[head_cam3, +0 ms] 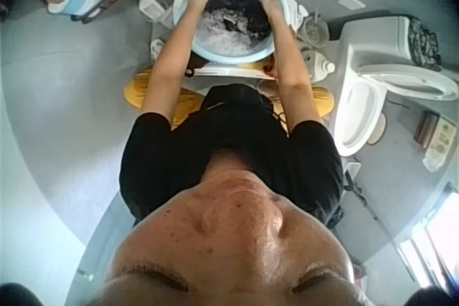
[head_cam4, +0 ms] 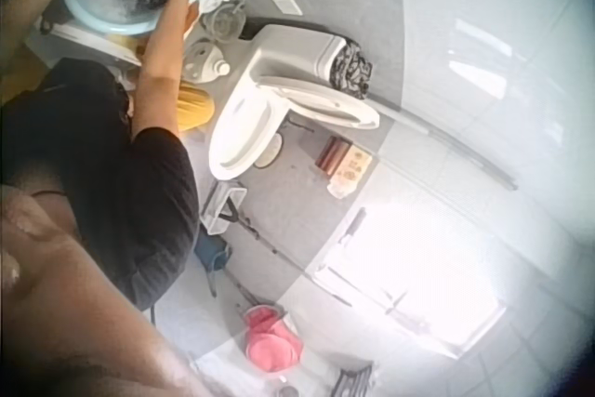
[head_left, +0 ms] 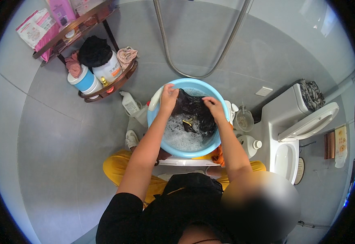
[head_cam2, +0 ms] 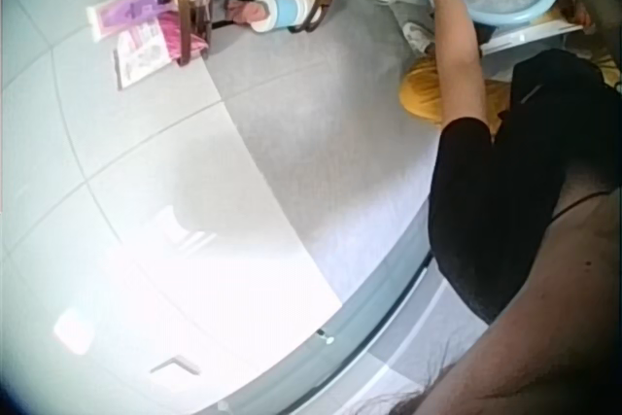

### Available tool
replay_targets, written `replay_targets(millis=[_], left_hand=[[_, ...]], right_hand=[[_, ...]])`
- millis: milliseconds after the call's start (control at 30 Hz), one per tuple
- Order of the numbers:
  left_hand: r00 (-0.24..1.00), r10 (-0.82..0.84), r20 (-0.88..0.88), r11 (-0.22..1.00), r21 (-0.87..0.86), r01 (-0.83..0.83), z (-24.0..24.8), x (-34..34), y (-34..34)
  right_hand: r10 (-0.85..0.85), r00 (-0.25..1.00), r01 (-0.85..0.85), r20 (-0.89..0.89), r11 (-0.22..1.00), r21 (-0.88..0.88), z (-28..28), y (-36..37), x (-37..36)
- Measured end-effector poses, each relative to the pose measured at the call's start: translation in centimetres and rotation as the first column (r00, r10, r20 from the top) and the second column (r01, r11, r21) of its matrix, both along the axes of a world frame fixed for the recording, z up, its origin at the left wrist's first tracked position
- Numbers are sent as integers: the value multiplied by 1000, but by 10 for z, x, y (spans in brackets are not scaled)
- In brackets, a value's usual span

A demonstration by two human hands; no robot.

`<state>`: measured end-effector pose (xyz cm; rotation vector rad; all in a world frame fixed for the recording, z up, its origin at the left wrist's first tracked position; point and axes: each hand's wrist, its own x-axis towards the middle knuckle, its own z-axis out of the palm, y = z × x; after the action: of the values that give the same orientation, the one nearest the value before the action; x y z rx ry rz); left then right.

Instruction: The person sits on the bathroom floor and hand-washes a dark brown cloth in a blue basin filled with soapy water. They repeatedly submerge, agitate, and wring the cloth. Later, they wash a black cloth with a yellow design using the same method.

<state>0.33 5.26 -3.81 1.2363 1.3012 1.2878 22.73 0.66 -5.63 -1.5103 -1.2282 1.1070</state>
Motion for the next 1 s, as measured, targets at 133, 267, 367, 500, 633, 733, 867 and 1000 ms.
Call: replay_targets(millis=[133, 267, 367, 500, 633, 733, 867, 1000], left_hand=[[854, -208, -476, 964, 48, 262, -25, -4, -18], [613, -233, -755, 955, -58, 292, -25, 0, -45], [555, -231, -799, 959, -90, 270, -27, 0, -50], [587, -188, -788, 980, -115, 159, -33, -1, -43], [790, -136, -598, 987, -154, 53, -43, -1, -26], [943, -23, -332, 971, -231, -58, -42, -8, -21], [999, 31, 9, 904, -427, -24, -15, -12, -26], [931, 138, 338, 881, -471, 40, -15, -6, -22]], right_hand=[[229, 749, -222, 622, 971, -90, 9, -14, -17], [369, 557, -178, 744, 928, -327, 6, -15, -32], [386, 494, -90, 779, 914, -396, -1, -15, -41], [418, 648, -154, 637, 891, -428, -11, -10, -35], [320, 946, -263, 52, 850, -456, -17, -1, -4], [234, 906, -367, -352, 848, -381, 11, -3, -1], [157, 772, -389, -616, 883, -262, 64, -17, -4], [273, 845, -409, -461, 884, -227, 70, -20, -3]])
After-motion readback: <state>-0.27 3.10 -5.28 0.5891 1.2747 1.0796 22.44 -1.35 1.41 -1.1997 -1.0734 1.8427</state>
